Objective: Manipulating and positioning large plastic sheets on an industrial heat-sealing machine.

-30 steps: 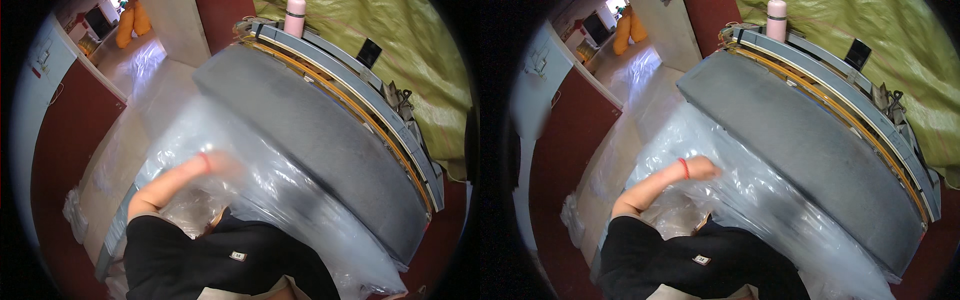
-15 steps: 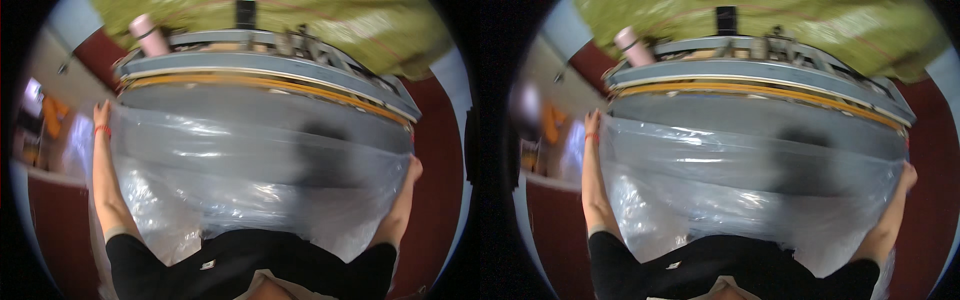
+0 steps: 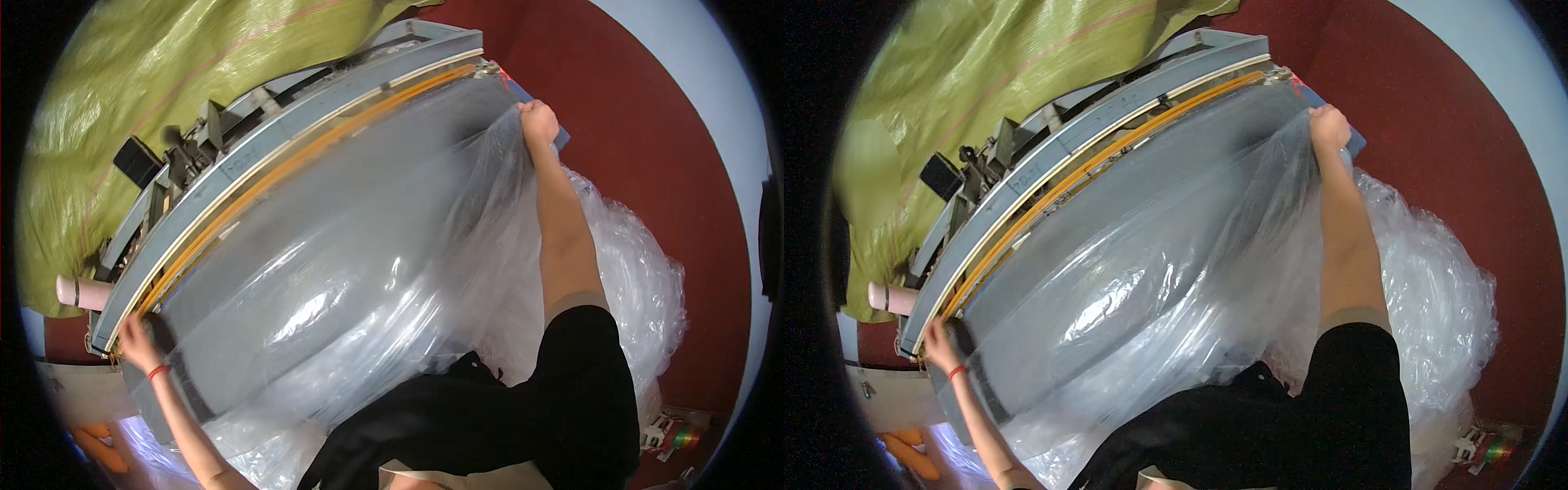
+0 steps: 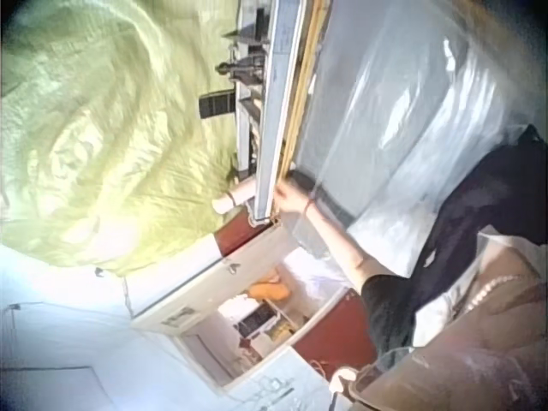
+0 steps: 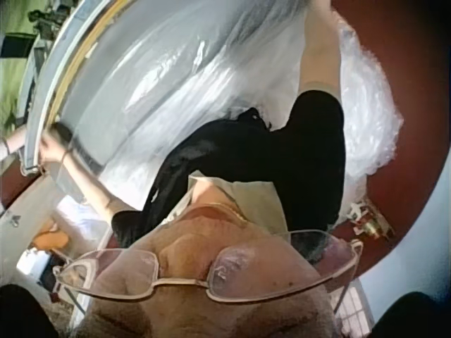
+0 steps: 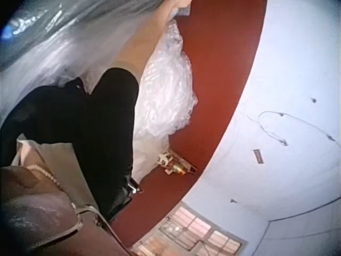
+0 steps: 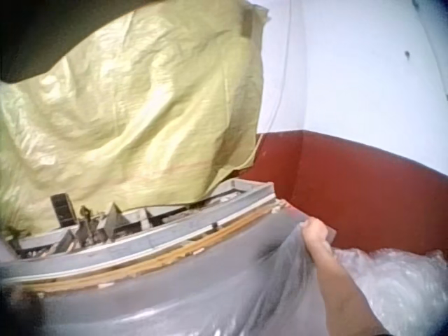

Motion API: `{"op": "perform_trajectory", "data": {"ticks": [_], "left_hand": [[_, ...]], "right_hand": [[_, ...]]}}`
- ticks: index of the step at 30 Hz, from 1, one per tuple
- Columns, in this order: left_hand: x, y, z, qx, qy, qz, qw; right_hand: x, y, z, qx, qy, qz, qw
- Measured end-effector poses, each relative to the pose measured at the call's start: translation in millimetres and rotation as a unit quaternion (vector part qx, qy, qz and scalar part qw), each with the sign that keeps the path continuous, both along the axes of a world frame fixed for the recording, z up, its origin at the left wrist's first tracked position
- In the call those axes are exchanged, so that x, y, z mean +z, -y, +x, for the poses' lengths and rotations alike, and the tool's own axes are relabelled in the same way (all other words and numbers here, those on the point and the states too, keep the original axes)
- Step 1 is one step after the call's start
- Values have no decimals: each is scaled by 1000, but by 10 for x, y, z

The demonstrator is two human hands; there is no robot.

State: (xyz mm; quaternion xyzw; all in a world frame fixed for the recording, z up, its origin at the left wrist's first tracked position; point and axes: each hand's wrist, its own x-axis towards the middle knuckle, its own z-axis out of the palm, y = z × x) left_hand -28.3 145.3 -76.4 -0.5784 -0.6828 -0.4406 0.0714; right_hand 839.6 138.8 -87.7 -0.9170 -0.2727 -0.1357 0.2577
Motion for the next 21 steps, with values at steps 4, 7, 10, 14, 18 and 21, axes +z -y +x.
{"op": "perform_trajectory", "data": {"ticks": [4,7,10,14,18,21], "left_hand": [[440,184,3323,-373,172,-279,868],[253,417,4643,-589,50,-271,760],[267,588,5599,-548,-110,-241,794],[46,457,5838,-559,1,-270,784],[447,626,5249,-526,466,-516,490],[380,1040,4310,-637,347,-586,363]], "right_hand": [[-109,186,232,13,13,32,999],[-89,105,128,34,-12,54,998],[-144,84,181,40,11,53,998],[-100,70,106,30,19,24,999],[-164,70,137,42,55,6,998],[-292,52,318,48,117,8,992]]}}
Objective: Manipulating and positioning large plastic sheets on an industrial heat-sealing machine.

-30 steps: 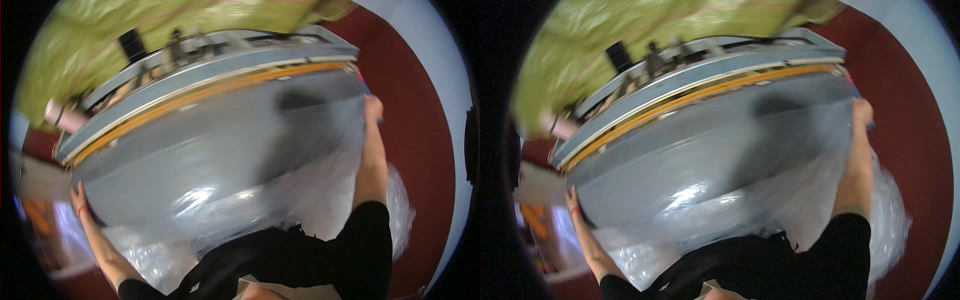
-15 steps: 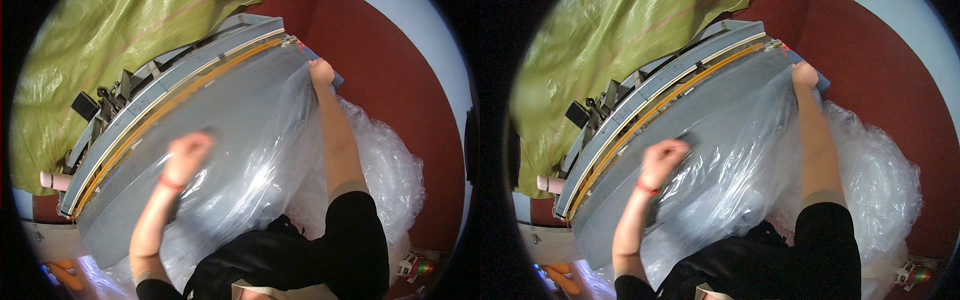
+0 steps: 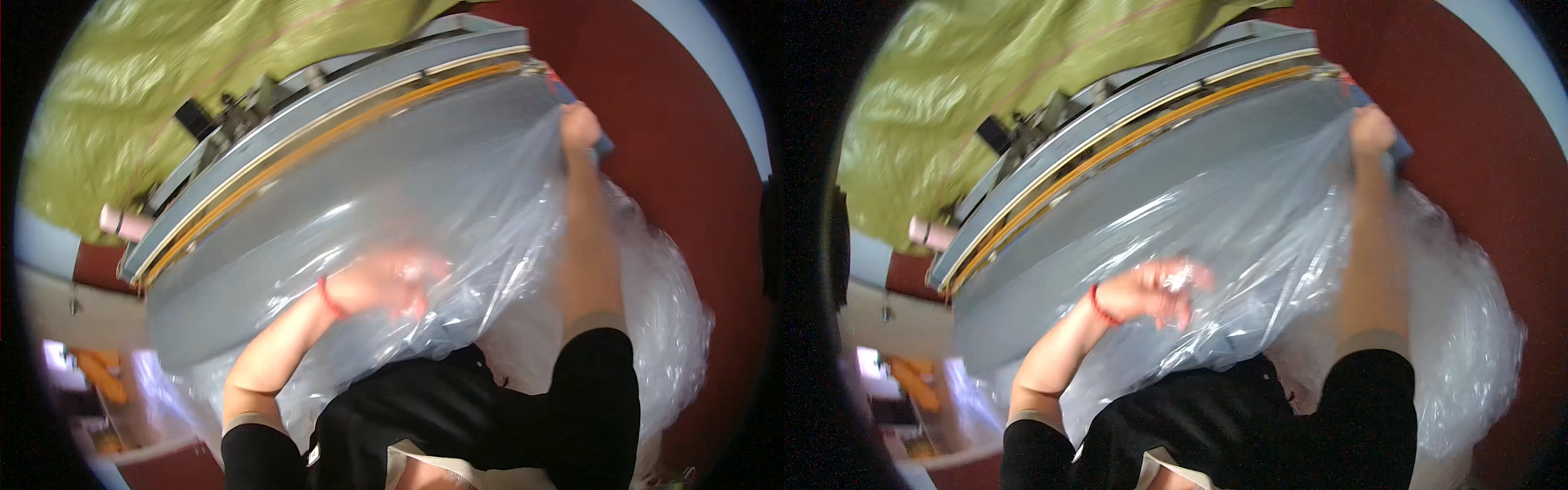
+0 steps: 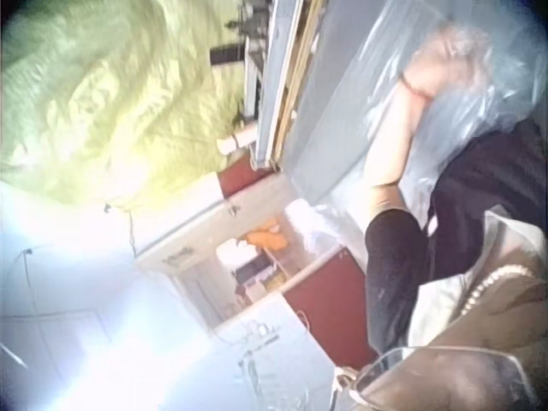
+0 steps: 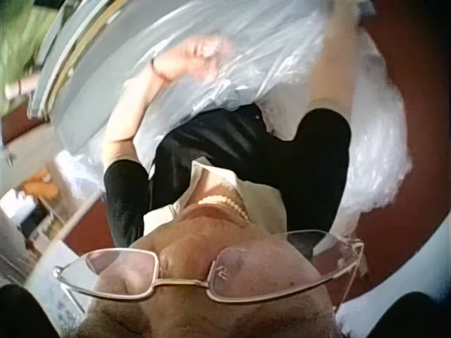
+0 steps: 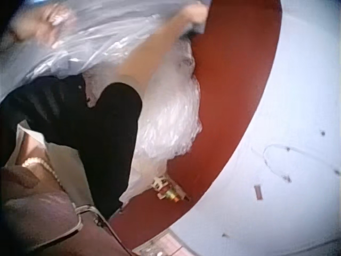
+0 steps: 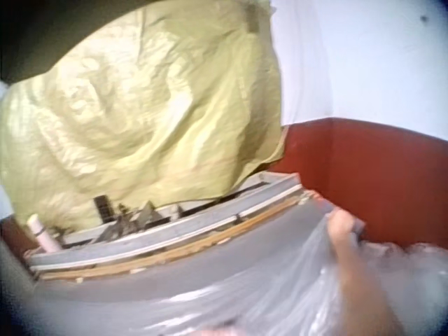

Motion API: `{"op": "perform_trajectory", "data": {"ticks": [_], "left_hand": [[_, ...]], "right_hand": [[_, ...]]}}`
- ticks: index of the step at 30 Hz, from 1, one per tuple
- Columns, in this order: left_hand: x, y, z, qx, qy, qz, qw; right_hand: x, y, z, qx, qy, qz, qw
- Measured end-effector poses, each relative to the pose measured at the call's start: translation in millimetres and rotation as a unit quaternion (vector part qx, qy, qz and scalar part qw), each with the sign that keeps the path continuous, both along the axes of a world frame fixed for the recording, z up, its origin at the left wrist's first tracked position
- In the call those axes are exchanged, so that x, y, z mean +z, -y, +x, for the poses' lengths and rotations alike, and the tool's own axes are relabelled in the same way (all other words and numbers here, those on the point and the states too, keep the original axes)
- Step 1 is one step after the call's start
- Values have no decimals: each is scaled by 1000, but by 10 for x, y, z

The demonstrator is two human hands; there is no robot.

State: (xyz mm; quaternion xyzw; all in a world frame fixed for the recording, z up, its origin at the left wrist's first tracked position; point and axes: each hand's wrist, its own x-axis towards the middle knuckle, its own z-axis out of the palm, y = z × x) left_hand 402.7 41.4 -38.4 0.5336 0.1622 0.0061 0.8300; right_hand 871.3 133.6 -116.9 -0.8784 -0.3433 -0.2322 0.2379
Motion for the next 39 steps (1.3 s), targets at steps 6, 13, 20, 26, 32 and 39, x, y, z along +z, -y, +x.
{"op": "perform_trajectory", "data": {"ticks": [6,13,20,26,32,39], "left_hand": [[-947,1088,-3190,-351,-557,387,646],[1073,1471,-5956,516,-594,576,221],[245,809,-3694,236,-475,740,413],[-476,467,-4138,354,-509,622,478],[-455,126,-4134,378,-493,644,446],[-491,-130,-4119,458,-500,658,328]], "right_hand": [[315,67,-241,1,-90,-55,994],[72,-48,6,15,-58,-100,993],[46,-20,162,29,-19,-113,993],[63,-17,187,23,-43,-102,994],[85,37,325,47,-161,-6,986],[218,513,784,258,-470,345,770]]}}
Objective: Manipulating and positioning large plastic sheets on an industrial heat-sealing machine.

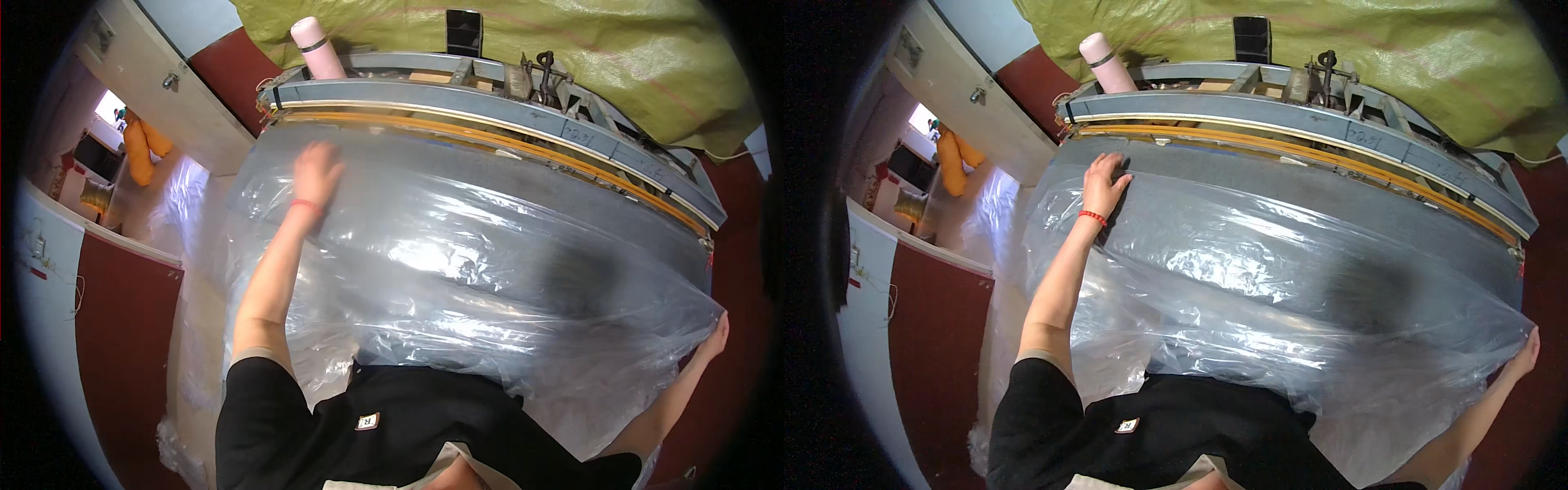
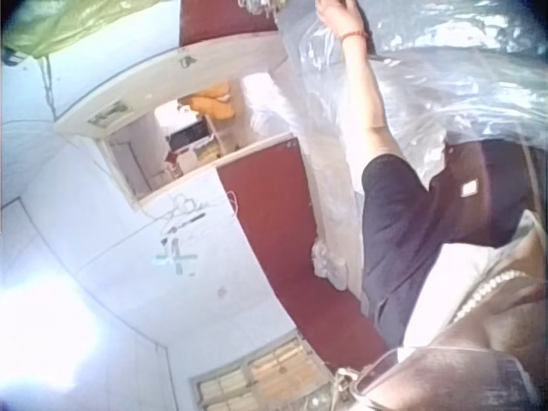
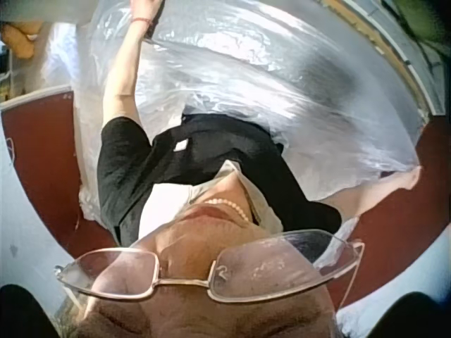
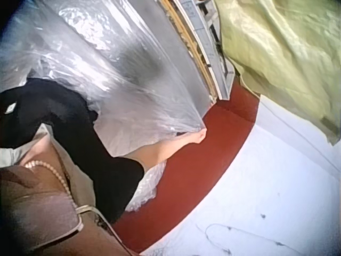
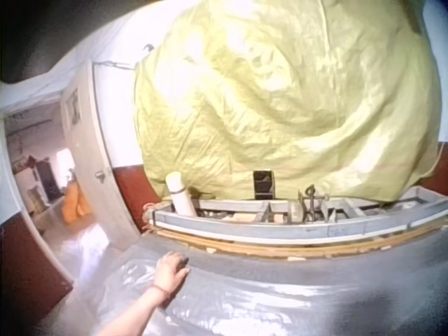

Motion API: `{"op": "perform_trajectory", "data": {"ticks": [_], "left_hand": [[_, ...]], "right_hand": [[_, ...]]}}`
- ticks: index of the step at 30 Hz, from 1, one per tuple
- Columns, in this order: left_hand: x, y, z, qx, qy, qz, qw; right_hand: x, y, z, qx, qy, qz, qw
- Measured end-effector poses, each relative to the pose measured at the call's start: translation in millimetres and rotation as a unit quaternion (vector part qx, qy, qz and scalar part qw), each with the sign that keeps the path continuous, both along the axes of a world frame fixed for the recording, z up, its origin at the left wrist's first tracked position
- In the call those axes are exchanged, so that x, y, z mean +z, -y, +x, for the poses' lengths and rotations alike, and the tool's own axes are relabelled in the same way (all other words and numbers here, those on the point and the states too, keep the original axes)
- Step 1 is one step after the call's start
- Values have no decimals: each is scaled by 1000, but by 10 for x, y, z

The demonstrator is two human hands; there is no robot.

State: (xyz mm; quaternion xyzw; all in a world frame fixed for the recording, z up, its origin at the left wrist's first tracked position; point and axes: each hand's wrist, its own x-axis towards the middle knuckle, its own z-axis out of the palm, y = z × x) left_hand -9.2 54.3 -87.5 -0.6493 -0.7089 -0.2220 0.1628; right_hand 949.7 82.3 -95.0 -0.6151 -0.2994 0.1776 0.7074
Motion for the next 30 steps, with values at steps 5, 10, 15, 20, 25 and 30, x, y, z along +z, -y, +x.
{"op": "perform_trajectory", "data": {"ticks": [5,10,15,20,25,30], "left_hand": [[81,-131,44,7,65,-70,995],[260,-307,178,4,321,148,935],[-137,-536,-613,55,424,208,879],[-592,-999,-1295,78,449,226,861],[-540,-1227,-1266,3,513,212,832],[-550,-1201,-1346,14,484,223,846]], "right_hand": [[173,339,283,-7,49,-9,999],[348,-126,-94,-107,141,-86,980],[209,-1083,-1158,-185,480,-156,843],[-445,-1818,-1217,-66,206,0,976],[-353,-1913,-1362,-122,250,-7,961],[-327,-1950,-1336,-163,279,-29,946]]}}
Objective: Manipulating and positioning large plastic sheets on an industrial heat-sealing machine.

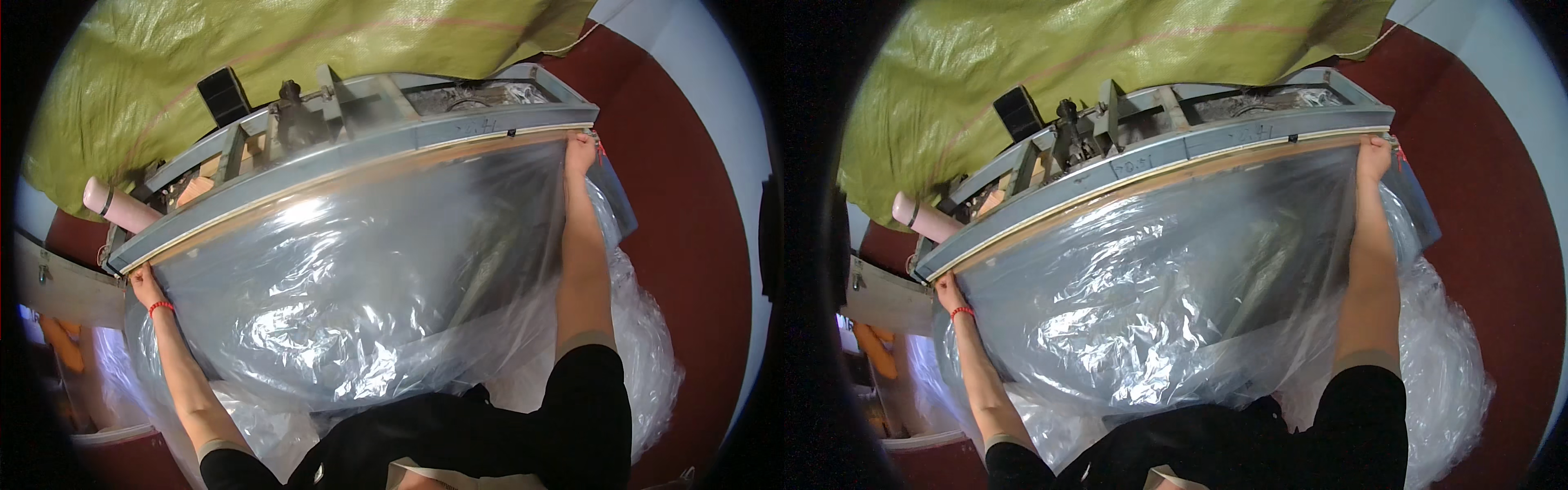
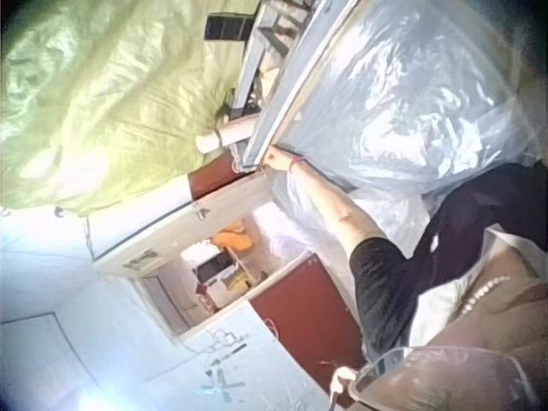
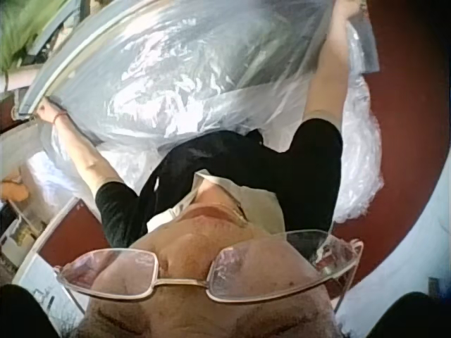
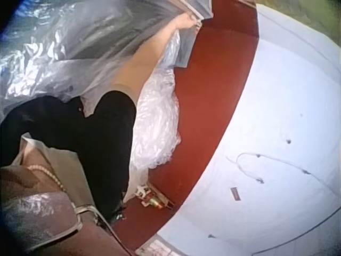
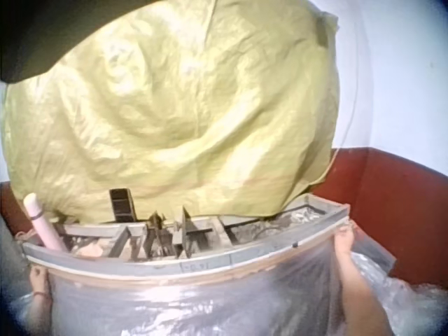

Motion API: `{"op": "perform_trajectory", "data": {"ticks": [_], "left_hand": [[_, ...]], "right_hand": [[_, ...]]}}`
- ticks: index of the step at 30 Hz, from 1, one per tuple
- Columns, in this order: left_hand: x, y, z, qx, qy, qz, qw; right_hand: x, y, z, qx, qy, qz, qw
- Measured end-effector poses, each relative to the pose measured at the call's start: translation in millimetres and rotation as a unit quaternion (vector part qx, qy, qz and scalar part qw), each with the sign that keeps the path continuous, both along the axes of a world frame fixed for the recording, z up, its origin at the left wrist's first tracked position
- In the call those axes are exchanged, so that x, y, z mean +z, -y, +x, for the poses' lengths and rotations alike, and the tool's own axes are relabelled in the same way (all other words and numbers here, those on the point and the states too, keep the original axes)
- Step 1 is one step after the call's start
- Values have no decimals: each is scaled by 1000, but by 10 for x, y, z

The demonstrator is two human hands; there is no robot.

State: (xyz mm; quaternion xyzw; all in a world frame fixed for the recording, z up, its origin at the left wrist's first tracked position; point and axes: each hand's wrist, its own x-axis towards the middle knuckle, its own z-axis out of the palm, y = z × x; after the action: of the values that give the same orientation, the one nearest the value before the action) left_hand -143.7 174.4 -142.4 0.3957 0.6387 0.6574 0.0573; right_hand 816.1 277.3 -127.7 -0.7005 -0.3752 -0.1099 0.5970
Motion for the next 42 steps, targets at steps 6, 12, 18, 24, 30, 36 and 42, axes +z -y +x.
{"op": "perform_trajectory", "data": {"ticks": [6,12,18,24,30,36,42], "left_hand": [[230,104,322,-21,152,31,988],[385,194,504,-71,145,-8,987],[755,859,666,-168,4,-76,983],[1298,1609,1346,-214,-79,-45,973],[1395,2358,1466,-241,-40,-48,969],[1648,2736,1600,-255,-78,-45,963],[1494,3080,1236,-342,-122,-400,841]], "right_hand": [[160,151,-178,137,-242,114,954],[329,380,-131,160,-44,-40,985],[913,1287,-458,126,17,-48,991],[959,1793,-285,-195,250,54,947],[1613,1800,-3855,429,139,16,892],[1331,1874,-5815,697,272,90,657],[939,1613,-5228,793,15,-228,565]]}}
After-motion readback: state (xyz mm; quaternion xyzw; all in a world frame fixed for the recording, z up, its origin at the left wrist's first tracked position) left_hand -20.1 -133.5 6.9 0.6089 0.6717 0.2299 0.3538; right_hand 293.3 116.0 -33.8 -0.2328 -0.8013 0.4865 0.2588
